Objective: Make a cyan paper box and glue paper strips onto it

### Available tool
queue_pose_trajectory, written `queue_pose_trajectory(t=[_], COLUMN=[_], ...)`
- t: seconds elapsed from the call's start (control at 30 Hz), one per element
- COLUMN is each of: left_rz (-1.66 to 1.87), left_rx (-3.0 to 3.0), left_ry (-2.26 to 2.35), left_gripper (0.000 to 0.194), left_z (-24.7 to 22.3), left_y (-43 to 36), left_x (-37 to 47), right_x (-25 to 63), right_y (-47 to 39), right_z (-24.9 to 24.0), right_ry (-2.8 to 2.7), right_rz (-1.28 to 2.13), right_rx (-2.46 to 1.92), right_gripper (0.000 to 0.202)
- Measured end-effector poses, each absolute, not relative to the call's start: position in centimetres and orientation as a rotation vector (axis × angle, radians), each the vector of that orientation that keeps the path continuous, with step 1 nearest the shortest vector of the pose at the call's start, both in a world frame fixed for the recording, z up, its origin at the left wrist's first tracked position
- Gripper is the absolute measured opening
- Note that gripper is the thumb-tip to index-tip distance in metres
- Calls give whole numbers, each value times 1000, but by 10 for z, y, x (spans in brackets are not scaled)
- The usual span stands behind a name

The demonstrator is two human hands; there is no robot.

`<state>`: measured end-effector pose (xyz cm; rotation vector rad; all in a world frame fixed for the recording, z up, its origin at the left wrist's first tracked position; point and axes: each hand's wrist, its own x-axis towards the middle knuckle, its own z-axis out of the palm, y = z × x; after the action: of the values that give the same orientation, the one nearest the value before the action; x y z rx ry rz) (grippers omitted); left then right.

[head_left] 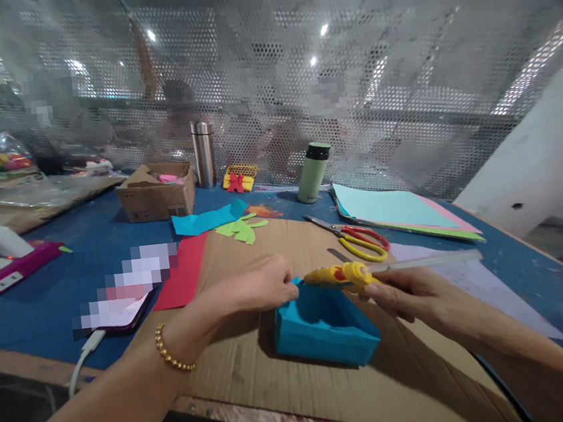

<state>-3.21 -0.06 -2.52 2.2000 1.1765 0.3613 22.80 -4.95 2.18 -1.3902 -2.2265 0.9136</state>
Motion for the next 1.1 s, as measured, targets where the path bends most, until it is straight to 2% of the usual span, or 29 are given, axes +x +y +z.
queue_pose_trajectory(t=[0.17, 0.5, 0.73, 1.1], left_rz=[362, 305, 297, 268], left_rx=[2203, 2185, 2203, 2184], left_ry=[1188, 1256, 1223, 1260], left_gripper=[27, 13, 21, 21], left_z=[-23, -17, -17, -8], left_y=[-2, -7, -6, -11], left_x=[-32, -31, -31, -29], right_x=[228, 227, 225, 234], right_y=[-52, -48, -53, -53], right_z=[23, 23, 28, 26], right_ry=[-2223, -2219, -2196, -2144], right_rz=[924, 893, 919, 1035], right_rx=[-1407, -1392, -1382, -1383], right_gripper=[62, 56, 55, 53])
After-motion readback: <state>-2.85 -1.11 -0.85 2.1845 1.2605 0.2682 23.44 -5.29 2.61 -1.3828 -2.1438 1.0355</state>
